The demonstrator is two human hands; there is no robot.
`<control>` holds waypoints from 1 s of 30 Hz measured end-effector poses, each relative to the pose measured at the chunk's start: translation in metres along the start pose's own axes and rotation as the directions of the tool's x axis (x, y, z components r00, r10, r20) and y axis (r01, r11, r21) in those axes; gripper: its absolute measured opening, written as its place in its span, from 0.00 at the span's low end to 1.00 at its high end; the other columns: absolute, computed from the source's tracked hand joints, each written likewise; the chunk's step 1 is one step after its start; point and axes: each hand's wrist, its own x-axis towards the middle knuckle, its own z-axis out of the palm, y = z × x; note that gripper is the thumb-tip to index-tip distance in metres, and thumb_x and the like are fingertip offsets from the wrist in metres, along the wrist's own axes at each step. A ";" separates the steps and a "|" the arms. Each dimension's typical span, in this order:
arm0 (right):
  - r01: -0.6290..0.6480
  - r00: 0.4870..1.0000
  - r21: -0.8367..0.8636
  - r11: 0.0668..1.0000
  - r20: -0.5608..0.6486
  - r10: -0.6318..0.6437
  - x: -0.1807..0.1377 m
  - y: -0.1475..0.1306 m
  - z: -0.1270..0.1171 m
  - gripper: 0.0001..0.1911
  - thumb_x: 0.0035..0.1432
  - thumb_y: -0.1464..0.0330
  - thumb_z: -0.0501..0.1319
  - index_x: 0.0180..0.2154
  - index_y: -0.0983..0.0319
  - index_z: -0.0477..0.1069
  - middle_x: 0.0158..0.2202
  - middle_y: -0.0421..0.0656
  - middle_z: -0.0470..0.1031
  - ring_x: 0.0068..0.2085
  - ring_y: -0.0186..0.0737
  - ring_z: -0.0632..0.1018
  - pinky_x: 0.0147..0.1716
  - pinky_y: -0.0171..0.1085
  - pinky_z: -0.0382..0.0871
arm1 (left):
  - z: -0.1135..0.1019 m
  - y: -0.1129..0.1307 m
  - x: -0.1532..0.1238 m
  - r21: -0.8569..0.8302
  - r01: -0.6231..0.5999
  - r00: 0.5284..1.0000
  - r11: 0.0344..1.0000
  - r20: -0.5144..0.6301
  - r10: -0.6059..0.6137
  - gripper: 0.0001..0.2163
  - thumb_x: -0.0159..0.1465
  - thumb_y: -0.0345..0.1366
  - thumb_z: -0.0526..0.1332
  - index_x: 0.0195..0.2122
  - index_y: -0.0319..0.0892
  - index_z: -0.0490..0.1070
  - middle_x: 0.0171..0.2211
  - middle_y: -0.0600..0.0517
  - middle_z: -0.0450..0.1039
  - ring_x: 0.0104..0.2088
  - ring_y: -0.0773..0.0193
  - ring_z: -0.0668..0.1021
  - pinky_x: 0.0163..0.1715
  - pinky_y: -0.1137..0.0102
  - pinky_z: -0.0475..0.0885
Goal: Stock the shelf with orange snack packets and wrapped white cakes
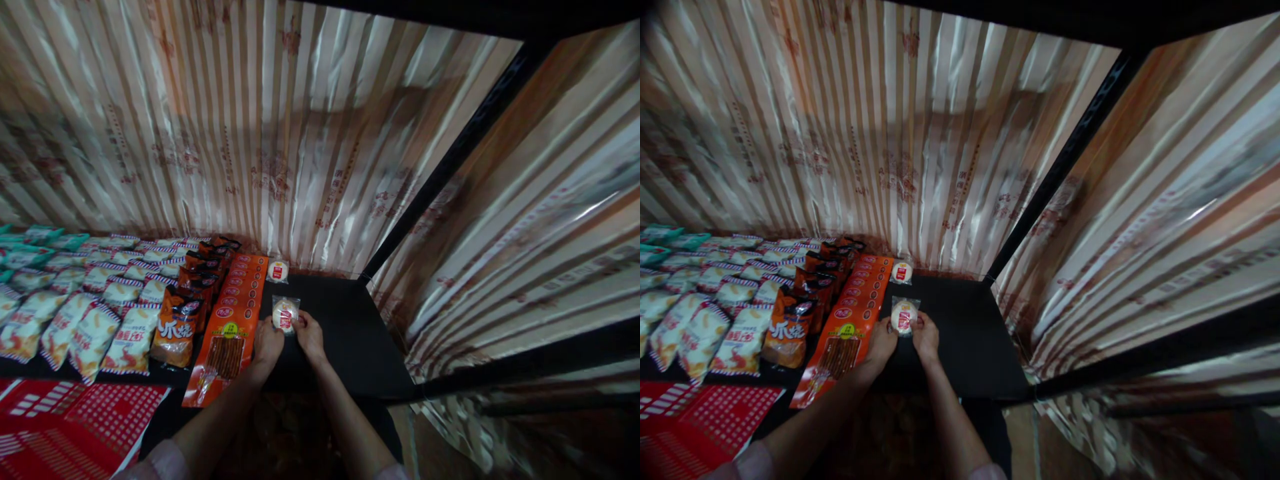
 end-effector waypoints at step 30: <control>0.051 0.998 -0.220 0.974 -0.027 -0.059 0.042 -0.019 0.017 0.14 0.52 0.68 0.55 0.40 0.61 0.72 0.35 0.44 0.76 0.35 0.39 0.75 0.35 0.33 0.66 | 0.006 0.019 0.043 0.003 -0.017 0.996 1.000 -0.090 0.017 0.13 0.56 0.31 0.54 0.41 0.32 0.68 0.41 0.39 0.71 0.44 0.55 0.72 0.44 0.68 0.63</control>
